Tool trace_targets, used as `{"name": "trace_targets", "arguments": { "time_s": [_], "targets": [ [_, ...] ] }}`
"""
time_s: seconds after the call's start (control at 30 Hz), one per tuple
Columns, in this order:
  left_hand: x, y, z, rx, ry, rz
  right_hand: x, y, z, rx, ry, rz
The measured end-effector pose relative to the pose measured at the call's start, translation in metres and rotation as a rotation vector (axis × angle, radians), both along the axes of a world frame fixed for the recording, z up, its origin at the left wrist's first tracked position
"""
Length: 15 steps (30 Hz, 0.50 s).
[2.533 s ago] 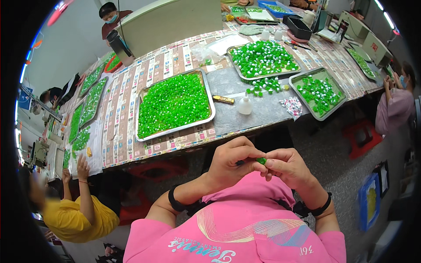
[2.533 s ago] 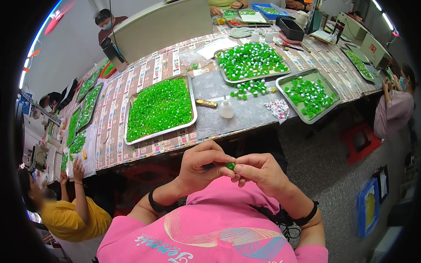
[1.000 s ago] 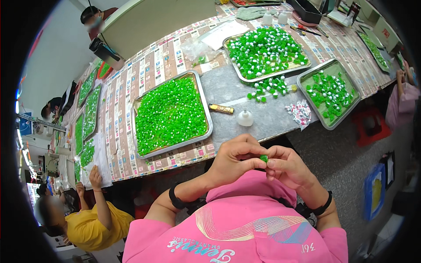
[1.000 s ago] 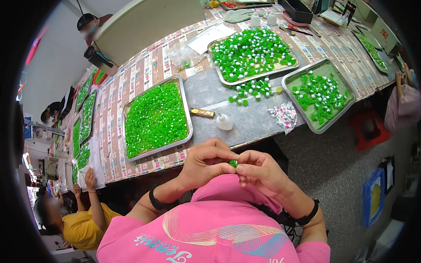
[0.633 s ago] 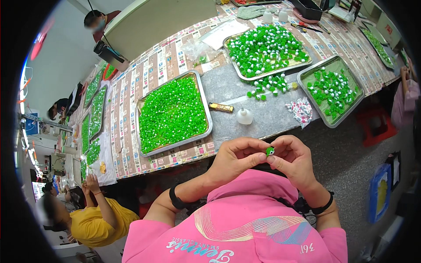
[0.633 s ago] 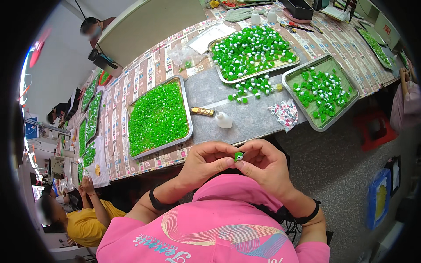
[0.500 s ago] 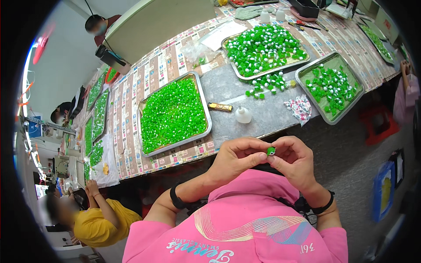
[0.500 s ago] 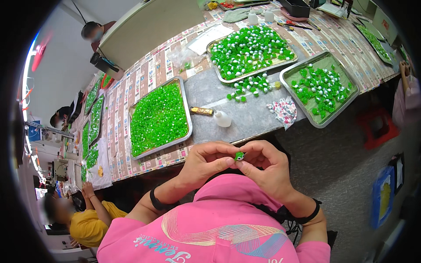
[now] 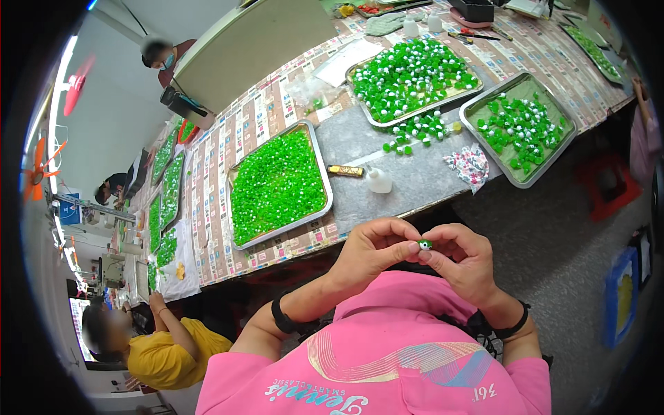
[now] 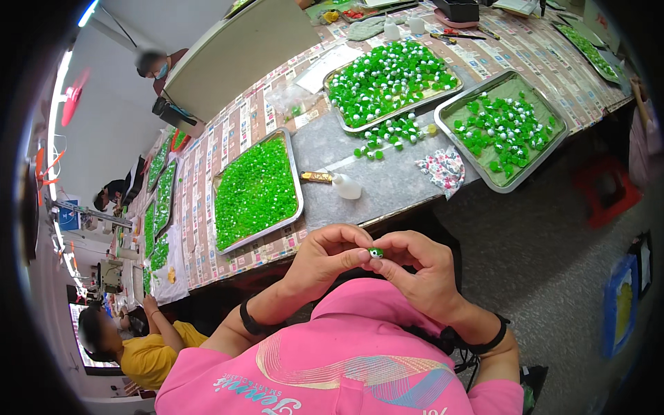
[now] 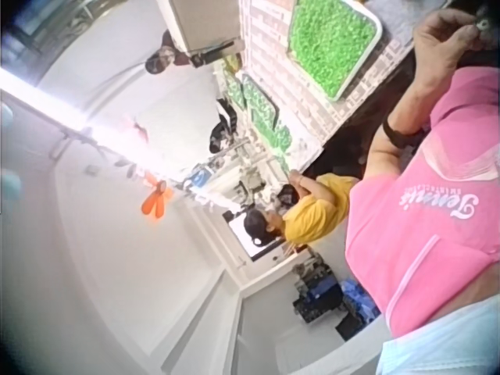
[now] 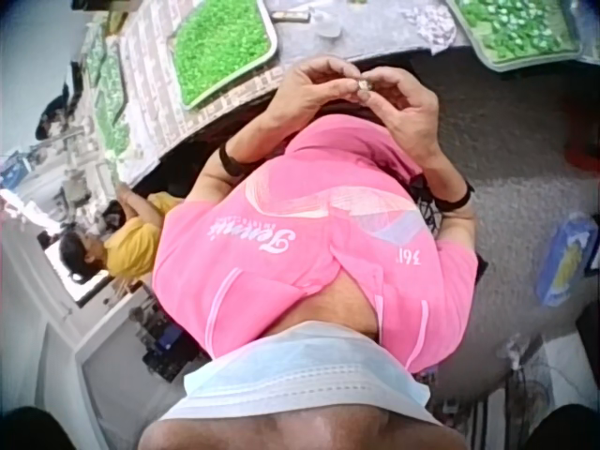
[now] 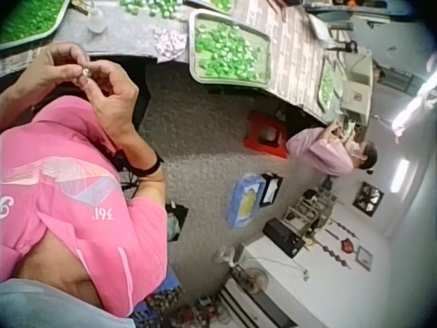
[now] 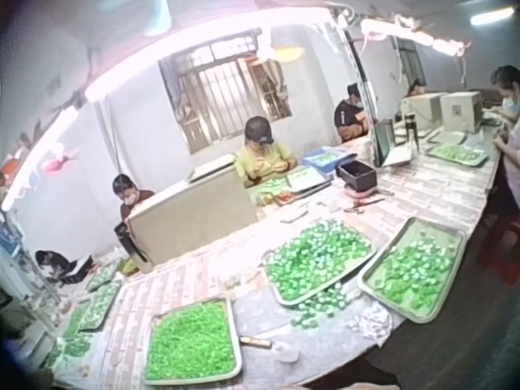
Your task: The recorder is assembling small plastic/rubber components, likely toy or decorative parts, by gluing eyes or small dots onto green circular bases at a manufacturing station.
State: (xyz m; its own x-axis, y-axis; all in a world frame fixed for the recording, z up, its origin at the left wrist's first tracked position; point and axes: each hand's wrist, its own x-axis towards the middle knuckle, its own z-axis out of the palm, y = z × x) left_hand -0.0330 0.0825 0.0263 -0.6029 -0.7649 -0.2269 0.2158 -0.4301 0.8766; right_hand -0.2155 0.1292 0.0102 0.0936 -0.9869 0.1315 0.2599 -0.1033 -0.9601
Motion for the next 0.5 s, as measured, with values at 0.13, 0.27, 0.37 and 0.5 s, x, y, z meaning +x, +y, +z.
{"name": "trace_targets", "arguments": {
  "time_s": [0.13,0.27,0.37,0.5],
  "targets": [
    [-0.009,-0.006,0.005,0.020,-0.051,-0.019,-0.008,-0.004,-0.008,0.019,-0.032,0.016],
    [-0.021,-0.014,0.005,0.065,-0.098,-0.039,-0.020,-0.009,-0.017,0.017,-0.081,0.035],
    [-0.027,-0.019,0.006,0.112,-0.120,-0.037,-0.026,-0.014,-0.018,0.045,-0.160,0.041],
    [-0.032,-0.022,0.009,0.137,-0.121,-0.008,-0.034,-0.022,-0.018,0.042,-0.097,0.091]
  ]
}}
